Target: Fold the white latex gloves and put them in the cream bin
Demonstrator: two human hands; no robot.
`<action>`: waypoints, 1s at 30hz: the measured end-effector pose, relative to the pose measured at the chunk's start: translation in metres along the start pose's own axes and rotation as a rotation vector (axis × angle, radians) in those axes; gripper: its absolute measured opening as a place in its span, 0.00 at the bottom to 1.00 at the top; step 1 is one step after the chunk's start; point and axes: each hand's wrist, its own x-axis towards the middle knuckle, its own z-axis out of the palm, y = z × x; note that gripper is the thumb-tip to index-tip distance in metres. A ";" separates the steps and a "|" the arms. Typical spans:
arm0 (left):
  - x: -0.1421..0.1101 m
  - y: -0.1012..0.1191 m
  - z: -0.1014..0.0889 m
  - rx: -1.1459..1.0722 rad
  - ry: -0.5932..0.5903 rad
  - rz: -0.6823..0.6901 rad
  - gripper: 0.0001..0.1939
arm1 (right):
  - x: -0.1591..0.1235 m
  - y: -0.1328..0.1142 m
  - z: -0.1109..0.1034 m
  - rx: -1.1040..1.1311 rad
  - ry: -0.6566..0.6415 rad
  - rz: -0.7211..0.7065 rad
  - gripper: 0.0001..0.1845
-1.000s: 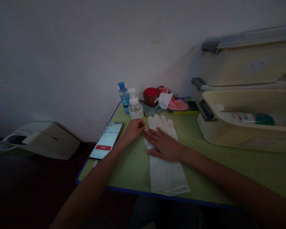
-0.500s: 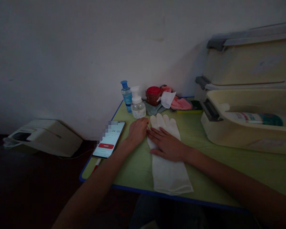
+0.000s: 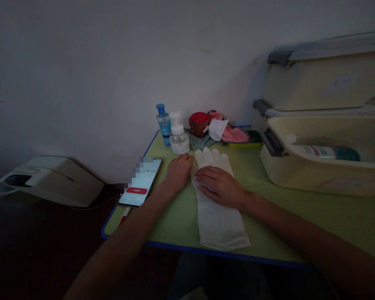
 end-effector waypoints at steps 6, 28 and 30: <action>-0.001 0.000 0.000 0.015 0.039 0.014 0.12 | 0.002 0.000 -0.008 -0.011 0.036 -0.056 0.12; -0.090 0.044 -0.049 -0.237 -0.047 0.860 0.05 | -0.068 -0.060 -0.079 0.159 -0.442 0.091 0.06; -0.103 0.041 -0.047 -0.261 -0.091 0.817 0.06 | -0.071 -0.059 -0.077 0.182 -0.438 0.098 0.05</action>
